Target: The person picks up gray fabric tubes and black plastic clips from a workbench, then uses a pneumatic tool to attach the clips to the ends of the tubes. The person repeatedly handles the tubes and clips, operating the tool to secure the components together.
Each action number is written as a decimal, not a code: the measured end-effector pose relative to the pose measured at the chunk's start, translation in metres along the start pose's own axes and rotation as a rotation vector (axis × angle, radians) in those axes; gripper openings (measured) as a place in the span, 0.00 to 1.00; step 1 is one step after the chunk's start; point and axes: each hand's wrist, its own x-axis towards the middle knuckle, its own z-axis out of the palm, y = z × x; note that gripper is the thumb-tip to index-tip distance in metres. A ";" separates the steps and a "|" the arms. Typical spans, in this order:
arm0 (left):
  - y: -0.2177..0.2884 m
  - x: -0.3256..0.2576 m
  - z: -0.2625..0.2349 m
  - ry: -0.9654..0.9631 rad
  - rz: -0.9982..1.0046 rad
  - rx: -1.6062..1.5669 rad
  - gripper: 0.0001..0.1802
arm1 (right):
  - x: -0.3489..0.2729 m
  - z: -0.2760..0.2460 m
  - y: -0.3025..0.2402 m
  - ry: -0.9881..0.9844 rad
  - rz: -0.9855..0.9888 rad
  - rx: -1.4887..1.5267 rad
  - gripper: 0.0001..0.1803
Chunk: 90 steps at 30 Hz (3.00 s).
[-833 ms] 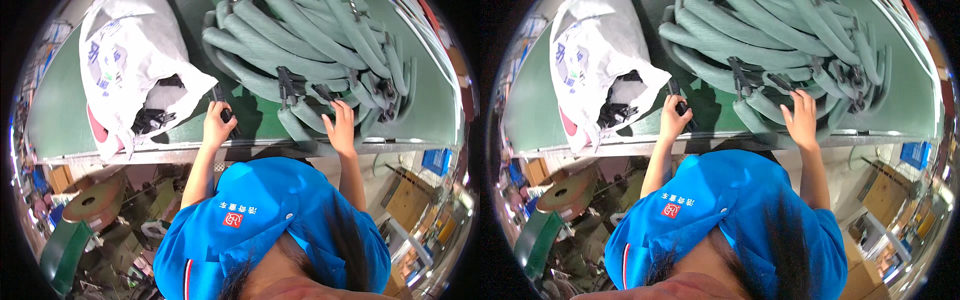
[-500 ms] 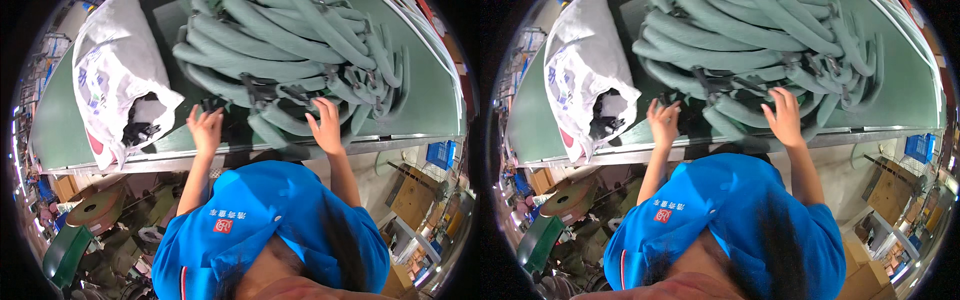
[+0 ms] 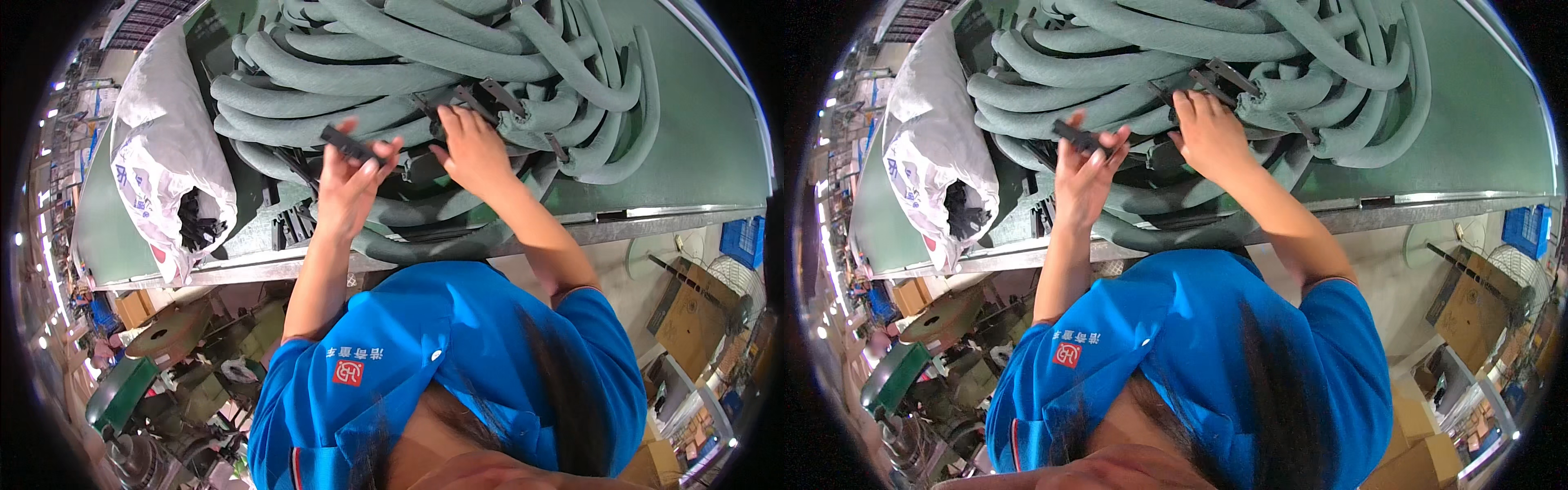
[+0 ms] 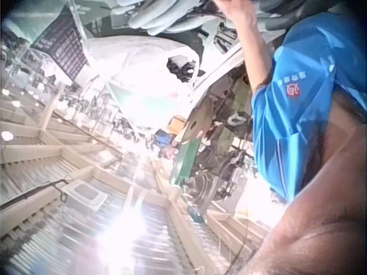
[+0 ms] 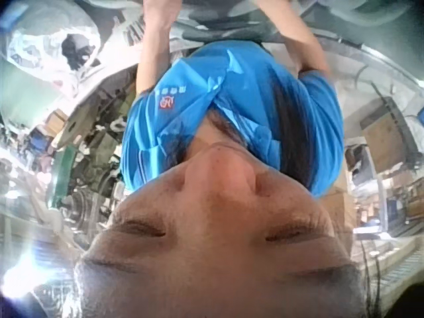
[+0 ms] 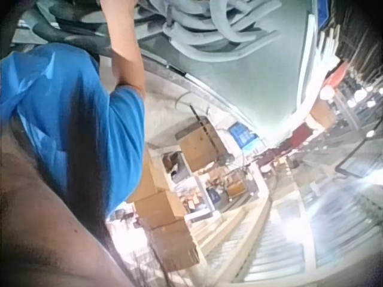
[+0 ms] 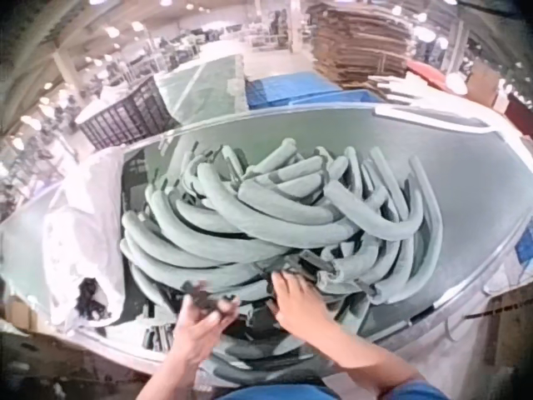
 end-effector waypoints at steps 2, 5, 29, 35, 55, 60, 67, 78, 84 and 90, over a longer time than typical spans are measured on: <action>-0.017 0.026 0.002 0.047 -0.019 -0.062 0.19 | 0.002 0.023 0.010 -0.150 0.058 -0.149 0.28; -0.025 0.049 0.003 0.153 -0.034 -0.300 0.07 | 0.000 0.005 0.016 -0.133 -0.039 -0.059 0.25; -0.056 0.085 0.018 0.040 -0.202 -1.154 0.23 | -0.005 -0.013 0.027 0.108 -0.233 0.135 0.12; -0.050 0.079 0.034 0.003 0.024 -0.189 0.19 | -0.003 -0.009 0.028 0.070 -0.239 0.149 0.10; 0.015 -0.048 -0.272 0.932 0.095 2.000 0.22 | -0.005 -0.002 0.014 0.117 -0.250 0.325 0.15; 0.036 -0.034 -0.284 0.671 -0.291 2.102 0.16 | -0.014 -0.027 0.014 0.318 -0.404 0.344 0.11; 0.074 -0.028 -0.134 0.915 0.455 0.465 0.07 | -0.019 -0.053 0.059 0.521 -0.082 0.078 0.20; -0.044 0.096 0.067 -0.064 -0.079 -0.670 0.13 | -0.007 -0.066 0.074 0.175 -0.158 -0.025 0.11; -0.059 0.117 0.079 -0.153 -0.140 -0.838 0.11 | -0.008 -0.063 0.078 0.231 -0.156 0.005 0.12; -0.063 0.128 0.075 -0.313 -0.079 -0.832 0.09 | -0.008 -0.064 0.077 0.249 -0.153 0.014 0.12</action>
